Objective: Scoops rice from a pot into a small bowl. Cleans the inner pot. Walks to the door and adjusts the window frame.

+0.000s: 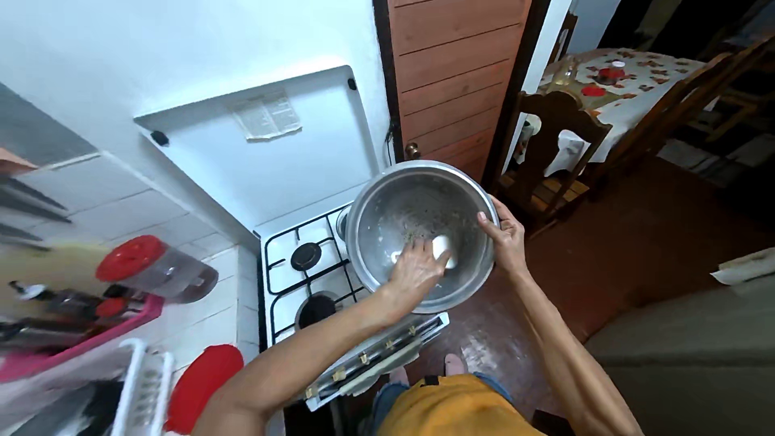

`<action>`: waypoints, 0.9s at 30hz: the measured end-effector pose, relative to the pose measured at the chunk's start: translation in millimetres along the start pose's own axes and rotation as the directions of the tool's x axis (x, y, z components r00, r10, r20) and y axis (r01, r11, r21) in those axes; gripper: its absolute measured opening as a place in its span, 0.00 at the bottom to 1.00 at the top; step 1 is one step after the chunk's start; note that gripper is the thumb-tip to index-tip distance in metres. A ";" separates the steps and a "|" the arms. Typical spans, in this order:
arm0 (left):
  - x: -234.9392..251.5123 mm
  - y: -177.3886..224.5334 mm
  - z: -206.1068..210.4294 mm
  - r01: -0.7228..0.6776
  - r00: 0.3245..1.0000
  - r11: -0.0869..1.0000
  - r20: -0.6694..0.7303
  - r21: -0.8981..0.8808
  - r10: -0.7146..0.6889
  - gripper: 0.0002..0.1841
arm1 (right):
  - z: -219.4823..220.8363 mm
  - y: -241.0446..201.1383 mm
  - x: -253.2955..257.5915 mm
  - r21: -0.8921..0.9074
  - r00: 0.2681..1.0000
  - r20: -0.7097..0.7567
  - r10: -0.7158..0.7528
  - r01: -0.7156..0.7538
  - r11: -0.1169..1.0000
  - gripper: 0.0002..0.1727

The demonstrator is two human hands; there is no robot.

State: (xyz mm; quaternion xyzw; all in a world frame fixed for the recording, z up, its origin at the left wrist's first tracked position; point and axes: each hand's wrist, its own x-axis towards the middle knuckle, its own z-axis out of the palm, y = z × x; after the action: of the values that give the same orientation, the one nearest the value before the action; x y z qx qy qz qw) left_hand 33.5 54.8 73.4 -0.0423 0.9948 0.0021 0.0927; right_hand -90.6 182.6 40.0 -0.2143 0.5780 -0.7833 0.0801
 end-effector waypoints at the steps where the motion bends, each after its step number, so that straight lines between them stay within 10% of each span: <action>1: -8.0 0.8 -8.6 0.016 0.996 1.000 0.087 0.006 -0.016 0.27 | -3.6 2.2 -0.8 0.001 1.000 -0.006 0.010 -0.010 1.000 0.26; 6: 17.1 -10.5 -19.8 0.153 0.937 0.986 -0.306 -0.071 -0.167 0.26 | 4.1 -2.3 -9.1 -0.036 0.999 0.051 -0.003 0.004 0.999 0.26; 11: -3.5 10.5 -9.1 0.063 0.997 0.998 0.054 -0.006 -0.063 0.27 | 2.6 -3.0 -5.0 -0.027 0.999 0.038 0.035 -0.034 0.999 0.25; 16: 21.2 -12.9 -27.8 0.224 0.950 0.975 -0.222 -0.006 -0.219 0.24 | 9.8 -5.4 -7.4 -0.017 0.996 0.082 0.043 -0.042 0.999 0.25; 21: -9.3 2.1 -34.6 0.072 0.985 0.996 0.153 0.054 -0.080 0.25 | 2.2 1.3 2.7 0.030 0.996 0.046 0.078 -0.080 0.996 0.24; 25: -0.7 -7.8 -54.4 0.114 0.947 0.993 -0.306 0.037 -0.097 0.28 | 4.1 0.7 3.6 -0.003 0.995 0.078 0.060 -0.060 0.998 0.25; 27: 14.8 -8.7 -43.2 0.029 0.962 0.994 -0.272 0.109 0.001 0.26 | 5.5 -2.9 5.1 -0.005 0.992 0.119 0.048 -0.047 0.999 0.25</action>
State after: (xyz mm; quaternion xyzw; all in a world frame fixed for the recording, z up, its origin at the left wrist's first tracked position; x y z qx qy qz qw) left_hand 11.8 44.4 113.1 -0.0439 0.9963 -0.0600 -0.0425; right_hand -92.5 176.8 45.3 -0.2469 0.5781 -0.7663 0.1328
